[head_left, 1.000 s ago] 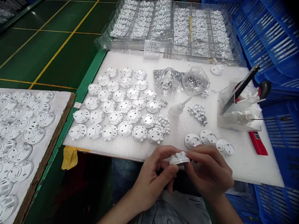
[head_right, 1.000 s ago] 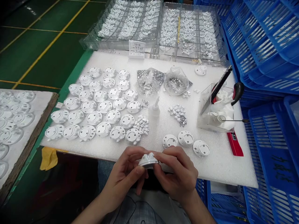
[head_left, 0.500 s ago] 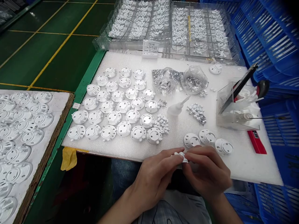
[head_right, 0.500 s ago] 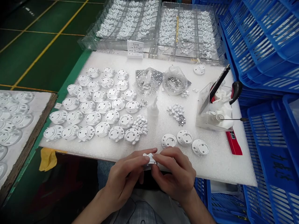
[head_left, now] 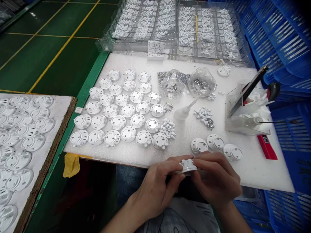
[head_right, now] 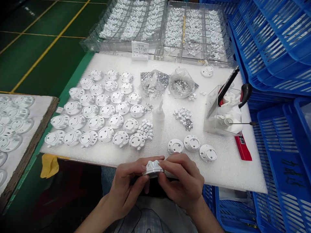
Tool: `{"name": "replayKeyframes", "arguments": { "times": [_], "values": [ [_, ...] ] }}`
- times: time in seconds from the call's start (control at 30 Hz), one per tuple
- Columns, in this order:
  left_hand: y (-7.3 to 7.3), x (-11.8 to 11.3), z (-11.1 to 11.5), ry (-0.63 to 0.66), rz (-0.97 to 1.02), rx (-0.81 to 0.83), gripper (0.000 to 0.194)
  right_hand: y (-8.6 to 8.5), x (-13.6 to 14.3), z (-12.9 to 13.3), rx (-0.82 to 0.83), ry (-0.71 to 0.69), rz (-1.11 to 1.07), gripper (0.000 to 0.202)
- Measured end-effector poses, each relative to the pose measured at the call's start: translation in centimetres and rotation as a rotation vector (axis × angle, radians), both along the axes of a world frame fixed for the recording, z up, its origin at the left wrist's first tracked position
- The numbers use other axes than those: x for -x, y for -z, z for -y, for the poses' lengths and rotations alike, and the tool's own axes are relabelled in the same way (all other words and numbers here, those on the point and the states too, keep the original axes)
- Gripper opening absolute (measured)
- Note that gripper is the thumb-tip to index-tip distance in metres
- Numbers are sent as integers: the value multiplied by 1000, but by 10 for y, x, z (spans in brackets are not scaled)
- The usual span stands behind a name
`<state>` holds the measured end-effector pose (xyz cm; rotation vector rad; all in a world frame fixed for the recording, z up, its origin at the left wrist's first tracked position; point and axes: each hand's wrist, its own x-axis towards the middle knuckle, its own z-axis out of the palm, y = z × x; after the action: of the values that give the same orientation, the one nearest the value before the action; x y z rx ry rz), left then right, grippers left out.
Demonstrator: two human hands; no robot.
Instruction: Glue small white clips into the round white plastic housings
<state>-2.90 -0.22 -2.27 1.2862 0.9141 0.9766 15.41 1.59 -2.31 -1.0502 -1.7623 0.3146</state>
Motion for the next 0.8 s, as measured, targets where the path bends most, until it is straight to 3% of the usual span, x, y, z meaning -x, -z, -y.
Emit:
{"name": "replayKeyframes", "arguments": {
  "times": [0.23,0.6,0.8],
  "values": [
    [-4,2,-4,23,-75,-159,34,0,1,0,4,1,7,29],
    [-9,2,-11,61,-102,-251,48,1,0,1,1,-9,6,31],
    [-6,-2,-11,-11,-37,-412,37,-1,1,-1,-29,-13,25,21]
  ]
}}
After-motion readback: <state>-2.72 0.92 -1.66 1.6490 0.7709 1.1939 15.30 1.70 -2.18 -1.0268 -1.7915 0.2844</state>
